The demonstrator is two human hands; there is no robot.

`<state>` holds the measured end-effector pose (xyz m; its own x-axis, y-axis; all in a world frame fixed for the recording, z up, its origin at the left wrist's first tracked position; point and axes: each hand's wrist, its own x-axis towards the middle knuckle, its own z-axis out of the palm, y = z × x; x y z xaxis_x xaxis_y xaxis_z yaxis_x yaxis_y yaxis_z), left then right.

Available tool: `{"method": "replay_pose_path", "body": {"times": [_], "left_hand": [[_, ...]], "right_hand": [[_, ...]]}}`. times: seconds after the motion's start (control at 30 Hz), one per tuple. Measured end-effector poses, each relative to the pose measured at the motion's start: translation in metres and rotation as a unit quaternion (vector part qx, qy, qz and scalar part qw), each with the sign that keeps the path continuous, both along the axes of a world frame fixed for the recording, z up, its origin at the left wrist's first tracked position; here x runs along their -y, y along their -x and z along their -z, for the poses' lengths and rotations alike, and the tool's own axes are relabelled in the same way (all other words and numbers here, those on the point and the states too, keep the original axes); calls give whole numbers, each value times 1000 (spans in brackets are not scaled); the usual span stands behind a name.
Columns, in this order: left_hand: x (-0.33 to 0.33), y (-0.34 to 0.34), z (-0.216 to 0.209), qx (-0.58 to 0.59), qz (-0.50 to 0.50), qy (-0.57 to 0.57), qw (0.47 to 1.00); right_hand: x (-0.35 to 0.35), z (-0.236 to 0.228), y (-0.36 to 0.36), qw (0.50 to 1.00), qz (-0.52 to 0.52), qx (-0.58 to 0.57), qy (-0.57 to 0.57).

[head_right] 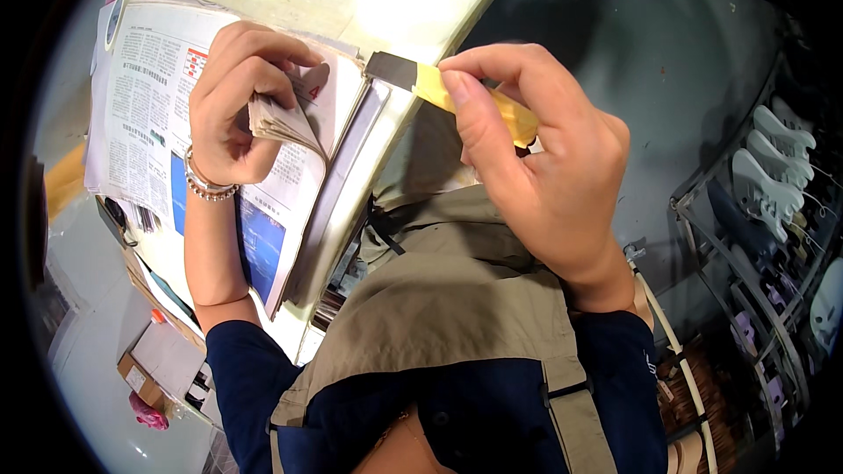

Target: The person uses a yellow utility knife to carefully separate the pages of a newspaper or magazine along the spine. They hold the publication open with one hand while using the other to slice through the binding, occasionally turning the pages to continue the separation process.

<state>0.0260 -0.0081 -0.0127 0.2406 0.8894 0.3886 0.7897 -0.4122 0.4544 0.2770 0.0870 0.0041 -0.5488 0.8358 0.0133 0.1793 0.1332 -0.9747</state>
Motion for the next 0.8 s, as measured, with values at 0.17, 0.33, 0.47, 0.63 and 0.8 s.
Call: {"method": "replay_pose_path", "body": {"times": [0.17, 0.33, 0.47, 0.63, 0.8], "left_hand": [[0, 0, -1, -1, 2, 0, 1000], [0, 0, 0, -2, 1, -3, 1000], [0, 0, -1, 0, 2, -2, 1000], [-1, 1, -1, 2, 5, -1, 1000], [0, 2, -1, 1, 8, 3, 1000]], "right_hand": [[1, 1, -2, 1000, 0, -15, -7], [1, 0, 0, 1000, 3, -13, -8], [0, 0, 0, 1000, 0, -7, -3], [0, 2, 1, 1000, 1, -9, 1], [-1, 7, 0, 998, -38, 8, -47]]}}
